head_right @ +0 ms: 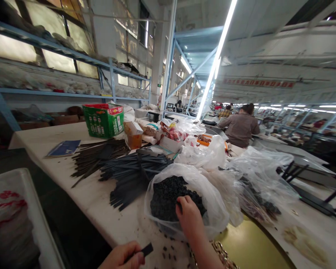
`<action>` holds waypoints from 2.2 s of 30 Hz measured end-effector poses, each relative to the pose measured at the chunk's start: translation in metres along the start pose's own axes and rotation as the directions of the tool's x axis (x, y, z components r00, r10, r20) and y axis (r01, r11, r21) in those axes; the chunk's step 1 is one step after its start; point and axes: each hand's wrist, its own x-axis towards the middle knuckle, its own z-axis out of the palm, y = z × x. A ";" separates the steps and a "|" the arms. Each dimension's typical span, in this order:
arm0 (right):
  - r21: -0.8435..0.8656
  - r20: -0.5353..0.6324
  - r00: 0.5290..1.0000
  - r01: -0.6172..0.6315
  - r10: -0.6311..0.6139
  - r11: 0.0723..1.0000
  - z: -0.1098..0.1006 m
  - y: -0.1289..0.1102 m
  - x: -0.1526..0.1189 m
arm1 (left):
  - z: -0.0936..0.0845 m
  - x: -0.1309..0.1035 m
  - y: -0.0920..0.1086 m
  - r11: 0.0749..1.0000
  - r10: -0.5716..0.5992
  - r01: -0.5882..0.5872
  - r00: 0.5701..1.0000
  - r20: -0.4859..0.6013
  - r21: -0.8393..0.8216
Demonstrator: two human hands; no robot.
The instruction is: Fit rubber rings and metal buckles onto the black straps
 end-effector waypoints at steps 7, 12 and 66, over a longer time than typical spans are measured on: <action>0.852 0.198 0.953 -0.283 0.228 0.441 0.010 -0.077 -0.081 | 0.008 -0.010 0.029 0.979 0.034 -0.072 0.981 -0.192 -0.192; 0.920 0.376 0.865 -0.391 0.332 -0.022 0.007 -0.098 -0.097 | 0.008 -0.026 0.036 0.980 0.195 -0.201 0.948 -0.253 0.003; 0.909 0.406 0.679 -0.367 0.611 -0.196 0.058 -0.100 -0.126 | 0.033 -0.027 -0.001 0.811 0.253 -0.052 0.929 -0.269 0.583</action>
